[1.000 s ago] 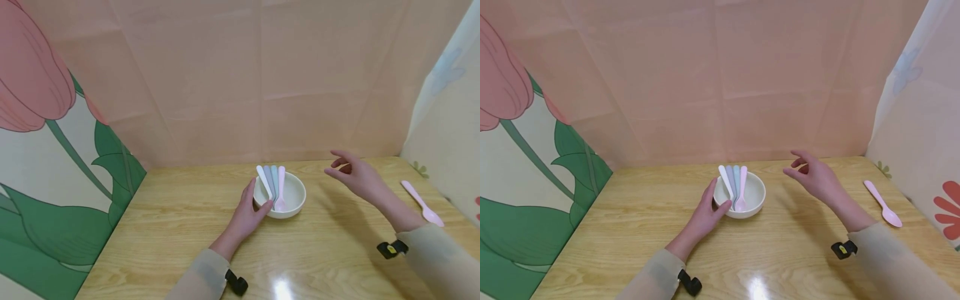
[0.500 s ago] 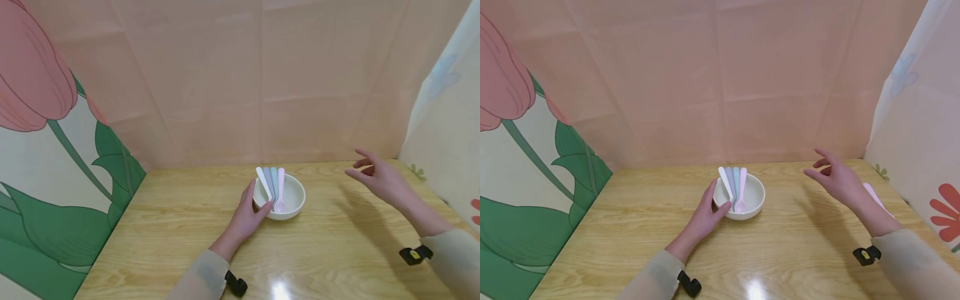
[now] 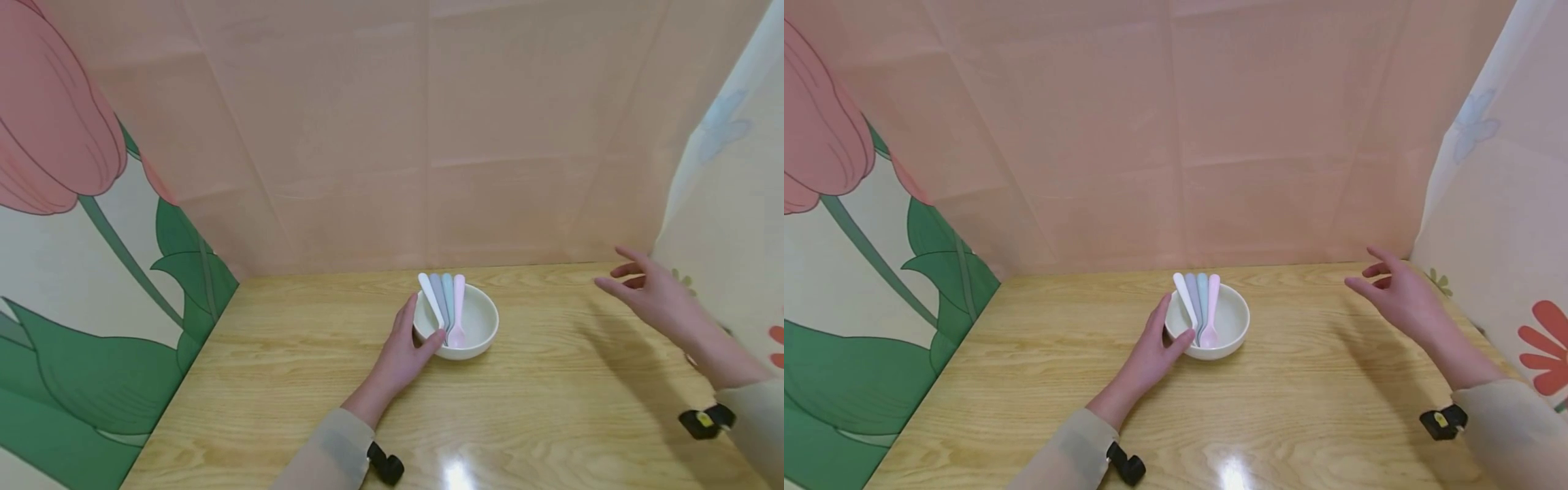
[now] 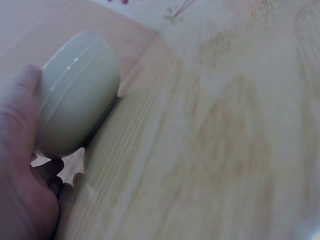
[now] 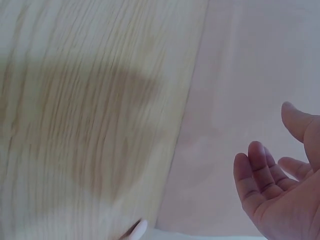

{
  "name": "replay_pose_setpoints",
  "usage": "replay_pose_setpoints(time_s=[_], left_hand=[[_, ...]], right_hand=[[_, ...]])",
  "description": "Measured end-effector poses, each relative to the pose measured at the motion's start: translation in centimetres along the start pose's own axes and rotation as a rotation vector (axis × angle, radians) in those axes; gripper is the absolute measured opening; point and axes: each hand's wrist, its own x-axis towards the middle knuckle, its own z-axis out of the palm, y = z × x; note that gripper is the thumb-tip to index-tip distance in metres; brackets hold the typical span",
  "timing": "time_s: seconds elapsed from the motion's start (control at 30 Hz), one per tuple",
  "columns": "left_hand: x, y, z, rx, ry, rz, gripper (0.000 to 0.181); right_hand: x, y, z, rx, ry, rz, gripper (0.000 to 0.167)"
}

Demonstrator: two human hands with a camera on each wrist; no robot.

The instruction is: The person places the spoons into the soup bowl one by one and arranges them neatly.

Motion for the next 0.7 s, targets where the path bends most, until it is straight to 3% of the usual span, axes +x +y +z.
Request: replay_pose_setpoints(time_s=[0.7], left_hand=[[0.1, 0.1, 0.1, -0.004, 0.000, 0.007, 0.097]], right_hand=[[-1.4, 4.9, -2.3, -0.112, 0.044, 0.076, 0.093]])
